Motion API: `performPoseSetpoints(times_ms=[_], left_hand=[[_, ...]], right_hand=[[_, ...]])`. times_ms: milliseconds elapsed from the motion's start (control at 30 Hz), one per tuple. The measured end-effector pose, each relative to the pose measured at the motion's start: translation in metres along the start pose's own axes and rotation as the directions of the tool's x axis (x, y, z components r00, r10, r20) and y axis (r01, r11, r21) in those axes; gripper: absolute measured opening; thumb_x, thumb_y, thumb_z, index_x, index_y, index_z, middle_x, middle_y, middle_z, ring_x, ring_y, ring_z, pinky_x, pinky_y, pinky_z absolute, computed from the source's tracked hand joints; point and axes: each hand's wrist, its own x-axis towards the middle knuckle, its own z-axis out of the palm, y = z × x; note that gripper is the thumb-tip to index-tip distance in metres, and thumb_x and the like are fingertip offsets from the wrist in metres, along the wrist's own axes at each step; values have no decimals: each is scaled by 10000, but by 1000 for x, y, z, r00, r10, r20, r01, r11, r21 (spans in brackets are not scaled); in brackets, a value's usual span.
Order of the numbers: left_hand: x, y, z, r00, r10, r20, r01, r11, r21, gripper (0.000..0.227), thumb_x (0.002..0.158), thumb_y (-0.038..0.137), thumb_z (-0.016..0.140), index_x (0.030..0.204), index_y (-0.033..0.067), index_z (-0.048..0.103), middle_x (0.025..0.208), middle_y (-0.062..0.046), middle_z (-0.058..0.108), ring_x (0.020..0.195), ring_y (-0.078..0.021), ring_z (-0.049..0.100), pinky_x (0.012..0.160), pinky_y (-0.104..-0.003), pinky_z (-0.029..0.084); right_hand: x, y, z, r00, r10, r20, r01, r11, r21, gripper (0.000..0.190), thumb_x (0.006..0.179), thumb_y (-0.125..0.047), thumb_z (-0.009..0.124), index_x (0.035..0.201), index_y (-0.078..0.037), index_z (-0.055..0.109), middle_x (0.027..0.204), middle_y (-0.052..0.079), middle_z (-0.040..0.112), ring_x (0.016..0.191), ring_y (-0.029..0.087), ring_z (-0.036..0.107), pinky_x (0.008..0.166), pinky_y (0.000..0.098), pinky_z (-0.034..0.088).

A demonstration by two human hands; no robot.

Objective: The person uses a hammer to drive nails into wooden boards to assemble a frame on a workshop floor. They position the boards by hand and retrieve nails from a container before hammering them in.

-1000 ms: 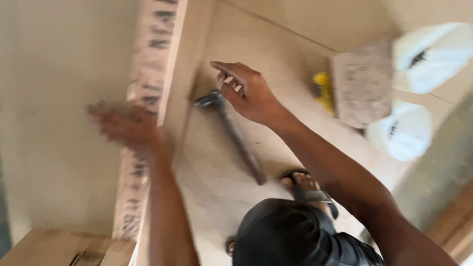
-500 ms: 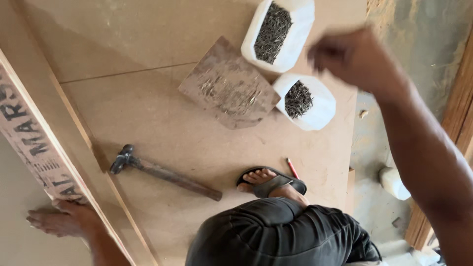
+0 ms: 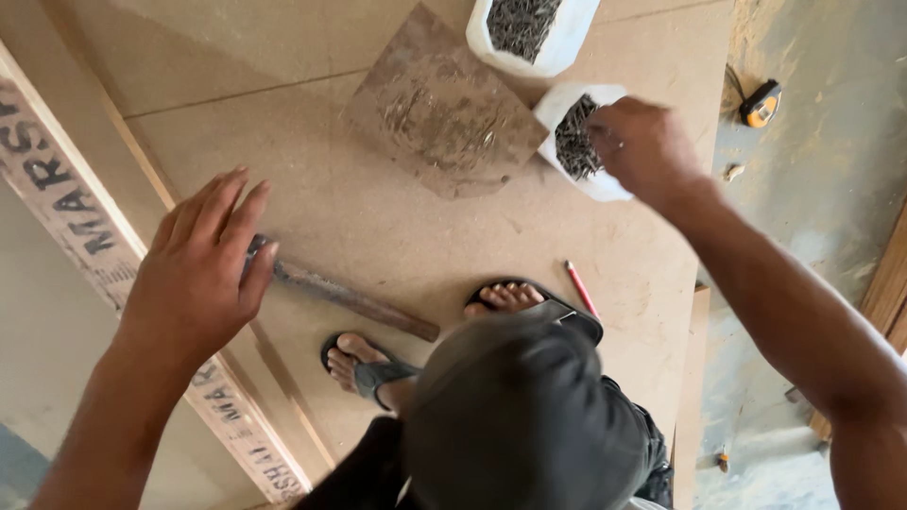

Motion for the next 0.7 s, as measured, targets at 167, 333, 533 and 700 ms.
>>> performPoseSetpoints(times_ms=[167, 333, 533, 700], left_hand=[[5, 15, -5, 995, 25, -101, -45, 978, -202, 516, 1005, 271, 580, 1473, 63, 526, 1443, -200, 590, 1328, -367, 547, 1138, -500, 426], [2, 22, 31, 938, 169, -303, -272, 900, -340, 391, 1055, 203, 601, 1425, 75, 596, 1320, -174, 683, 1200, -338, 665, 1033, -451, 533], [-14, 50, 47, 811, -103, -576, -438, 546, -714, 271, 1073, 39, 669, 1340, 88, 670, 1253, -92, 750, 1105, -166, 748, 956, -309, 619], [-22, 34, 69, 685, -505, -526, -601, 17, -799, 257, 1054, 46, 709, 1307, 66, 669, 1228, -61, 706, 1074, -136, 681, 1007, -316, 579]], right_hand=[[-10, -21, -58, 961, 275, 33, -275, 932, 236, 130, 973, -142, 799, 1077, -65, 793, 1012, 116, 776, 791, 202, 737, 693, 340, 605], [8, -82, -118, 954, 248, 168, -297, 853, 430, 204, 1006, -214, 719, 1119, -44, 731, 941, 78, 740, 804, 140, 713, 737, 329, 591], [68, -247, -100, 932, 215, 292, -309, 891, 332, 228, 984, -233, 741, 1129, -57, 728, 1002, 43, 745, 810, 157, 700, 713, 348, 573], [104, -341, -32, 990, -133, 55, 43, 640, 768, 428, 971, -70, 715, 1378, -36, 585, 1002, 80, 737, 859, 124, 708, 741, 263, 590]])
